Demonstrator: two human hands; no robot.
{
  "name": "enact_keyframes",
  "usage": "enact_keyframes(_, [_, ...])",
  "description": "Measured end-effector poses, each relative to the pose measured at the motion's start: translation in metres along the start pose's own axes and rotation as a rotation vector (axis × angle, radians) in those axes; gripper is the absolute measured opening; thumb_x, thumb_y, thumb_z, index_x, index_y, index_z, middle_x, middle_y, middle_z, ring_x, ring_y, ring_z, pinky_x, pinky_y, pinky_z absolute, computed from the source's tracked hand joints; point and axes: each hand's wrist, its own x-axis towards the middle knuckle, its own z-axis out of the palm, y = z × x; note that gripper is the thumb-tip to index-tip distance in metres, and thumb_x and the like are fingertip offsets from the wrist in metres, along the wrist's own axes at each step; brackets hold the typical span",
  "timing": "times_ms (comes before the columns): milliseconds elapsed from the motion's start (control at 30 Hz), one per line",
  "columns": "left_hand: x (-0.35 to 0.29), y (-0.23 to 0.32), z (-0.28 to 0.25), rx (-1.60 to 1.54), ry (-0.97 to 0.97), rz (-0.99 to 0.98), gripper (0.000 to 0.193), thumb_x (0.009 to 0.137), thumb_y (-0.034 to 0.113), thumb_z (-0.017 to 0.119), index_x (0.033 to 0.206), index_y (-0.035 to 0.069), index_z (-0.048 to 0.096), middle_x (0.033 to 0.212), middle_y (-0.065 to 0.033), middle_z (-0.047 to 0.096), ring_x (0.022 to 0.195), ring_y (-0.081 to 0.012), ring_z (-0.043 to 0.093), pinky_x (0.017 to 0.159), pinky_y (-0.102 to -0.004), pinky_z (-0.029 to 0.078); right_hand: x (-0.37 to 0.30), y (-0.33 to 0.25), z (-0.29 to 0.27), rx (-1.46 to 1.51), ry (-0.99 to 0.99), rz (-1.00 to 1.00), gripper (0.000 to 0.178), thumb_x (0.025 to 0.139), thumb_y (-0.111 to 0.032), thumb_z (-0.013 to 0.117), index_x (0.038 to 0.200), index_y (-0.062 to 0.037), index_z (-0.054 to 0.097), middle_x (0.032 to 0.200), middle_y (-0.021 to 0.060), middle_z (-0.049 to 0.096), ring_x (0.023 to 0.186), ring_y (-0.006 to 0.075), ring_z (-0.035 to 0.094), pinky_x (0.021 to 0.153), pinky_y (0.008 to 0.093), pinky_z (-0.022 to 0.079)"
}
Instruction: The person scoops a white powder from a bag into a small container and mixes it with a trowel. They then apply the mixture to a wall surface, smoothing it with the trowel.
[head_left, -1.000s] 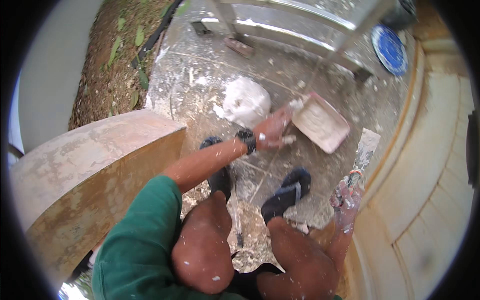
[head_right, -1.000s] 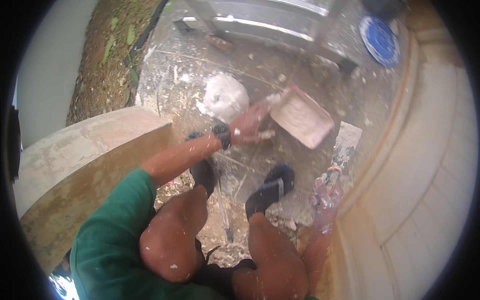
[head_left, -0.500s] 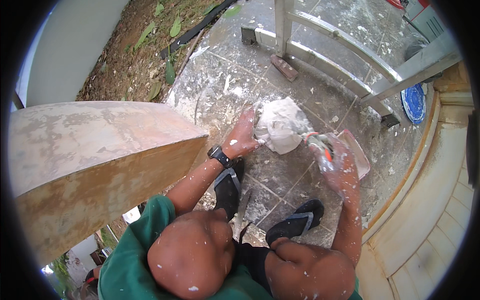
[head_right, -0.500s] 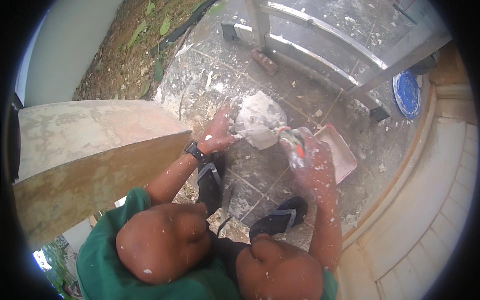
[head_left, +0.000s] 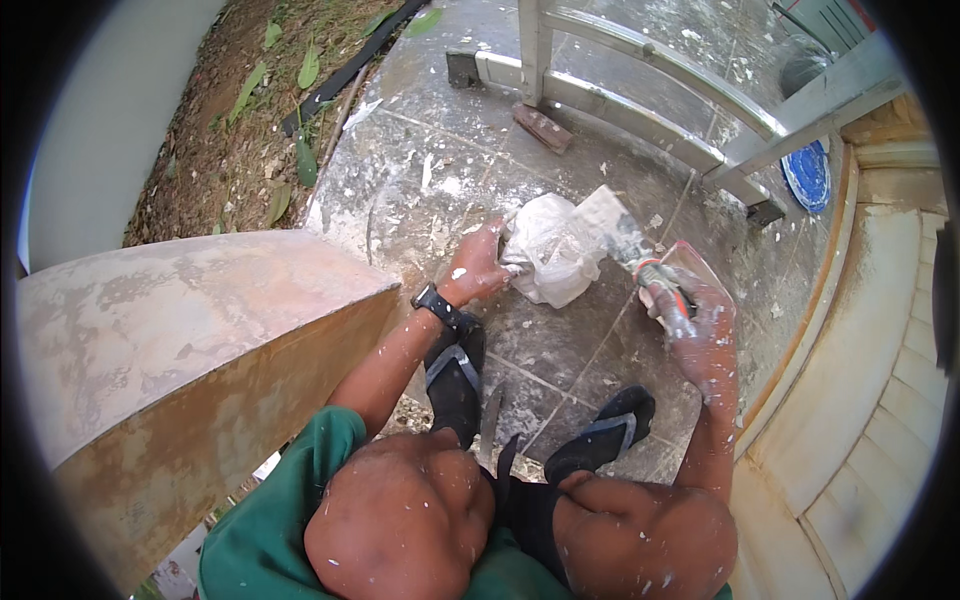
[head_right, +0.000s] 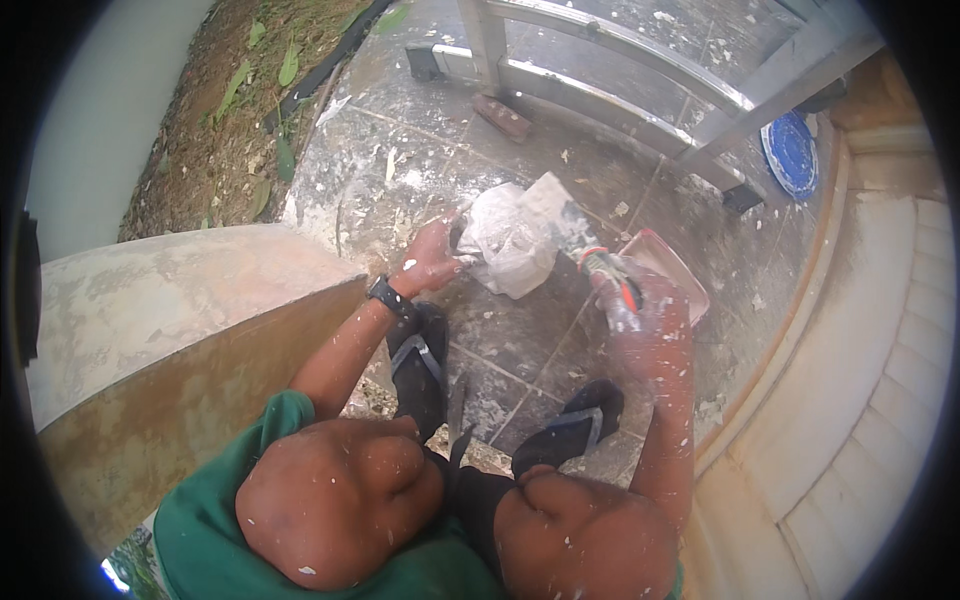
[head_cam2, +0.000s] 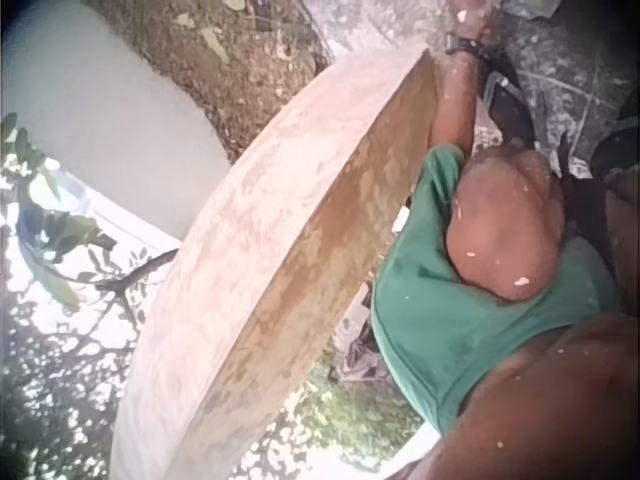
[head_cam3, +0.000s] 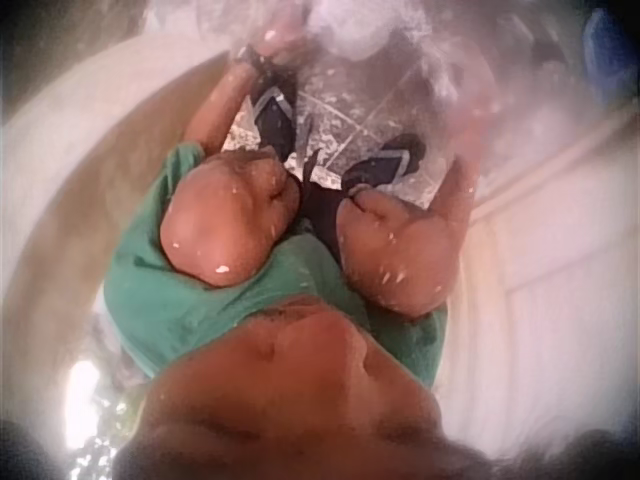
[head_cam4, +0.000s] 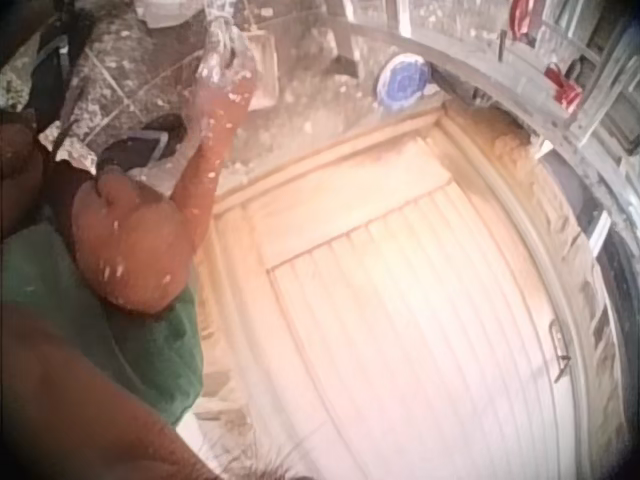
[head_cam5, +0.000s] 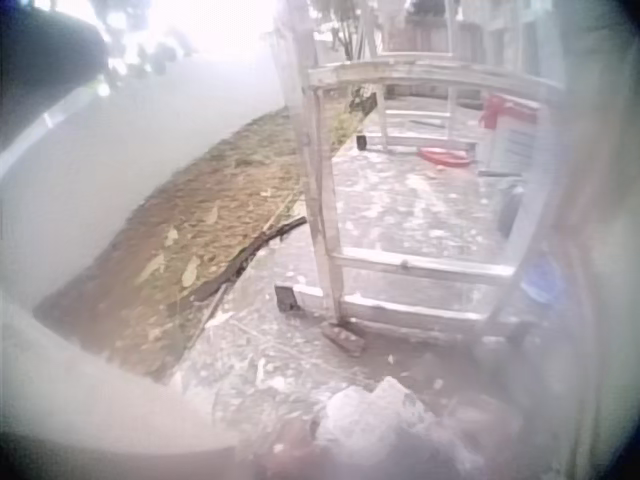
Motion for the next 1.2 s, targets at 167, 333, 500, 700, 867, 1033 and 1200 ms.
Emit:
enact_keyframes(167, [0.005, -0.001, 0.006, 0.119, -0.006, 0.29, 0.096, 0.061, 0.033, 0.088, 0.14, -0.006, 0.05, 0.14, -0.0302, 0.043, 0.135, -0.0494, 0.036, 0.113, -0.0518, 0.036, -0.014, 0.025, -0.018, 0.374, -0.057, 0.173, 0.031, 0.1, -0.029, 0.066, 0.113, -0.0014, 0.074, 0.077, 0.0078, 0.07, 0.072, 0.0177, 0.065, 0.068, 0.0357, 0.05])
enact_keyframes(333, [-0.025, 0.015, 0.03, 0.038, 0.091, 0.308, 0.124, 0.064, 0.033, 0.088, 0.158, -0.006, 0.017, 0.156, -0.0372, 0.023, 0.144, -0.0542, 0.024, 0.123, -0.0543, 0.022, -0.017, 0.04, 0.02, 0.415, 0.003, 0.175, 0.024, 0.096, -0.026, 0.074, 0.099, -0.0023, 0.07, 0.069, 0.0011, 0.059, 0.068, 0.0146, 0.062, 0.063, 0.0343, 0.049])
enact_keyframes(500, [-0.065, 0.045, 0.056, 0.047, 0.178, -0.101, 0.13, 0.068, 0.029, 0.086, 0.154, -0.016, 0.0, 0.15, -0.0384, 0.03, 0.142, -0.0561, 0.024, 0.123, -0.055, 0.017, 0.05, 0.045, 0.102, 0.034, 0.346, -0.437, 0.028, 0.089, -0.022, 0.078, 0.101, 0.0011, 0.068, 0.086, 0.0146, 0.068, 0.08, 0.0275, 0.068, 0.074, 0.0415, 0.054])
enact_keyframes(700, [-0.027, 0.038, 0.032, -0.184, 0.028, -0.275, 0.054, 0.073, 0.024, 0.082, 0.119, -0.001, 0.068, 0.121, -0.0182, 0.066, 0.107, -0.0345, 0.066, 0.096, -0.0423, 0.053, 0.058, 0.027, 0.111, 0.139, 0.017, 0.122, 0.039, 0.088, -0.03, 0.077, 0.1, 0.0062, 0.068, 0.093, 0.0236, 0.072, 0.087, 0.037, 0.071, 0.079, 0.0458, 0.055])
enact_keyframes(867, [-0.041, 0.029, 0.005, -0.861, -0.149, -0.118, 0.059, 0.081, 0.024, 0.077, 0.133, 0.003, 0.057, 0.134, -0.0145, 0.06, 0.122, -0.0284, 0.061, 0.104, -0.0413, 0.049, 0.012, 0.02, 0.054, 0.59, -0.059, 0.218, 0.024, 0.087, -0.02, 0.079, 0.088, 0.0002, 0.066, 0.082, 0.014, 0.07, 0.072, 0.0171, 0.066, 0.063, 0.037, 0.053])
enact_keyframes(1033, [-0.052, 0.048, 0.013, -1.48, -0.627, -0.229, 0.077, 0.086, 0.024, 0.073, 0.152, 0.004, 0.039, 0.147, -0.0122, 0.052, 0.131, -0.0251, 0.056, 0.11, -0.0431, 0.048, -0.05, 0.027, 0.03, 0.973, 0.043, 0.369, 0.017, 0.086, -0.009, 0.079, 0.084, -0.0036, 0.064, 0.078, 0.0027, 0.064, 0.067, 0.0105, 0.061, 0.057, 0.0301, 0.049])
enact_keyframes(1200, [-0.07, 0.067, 0.068, -1.357, -0.871, -0.469, 0.089, 0.077, 0.018, 0.081, 0.154, 0.009, 0.037, 0.147, -0.0116, 0.053, 0.133, -0.0265, 0.055, 0.113, -0.0452, 0.046, -0.085, 0.051, 0.009, 1.012, 0.085, 0.411, 0.025, 0.082, -0.001, 0.081, 0.096, -0.0076, 0.061, 0.083, -0.0007, 0.062, 0.07, 0.0099, 0.061, 0.061, 0.0272, 0.05])
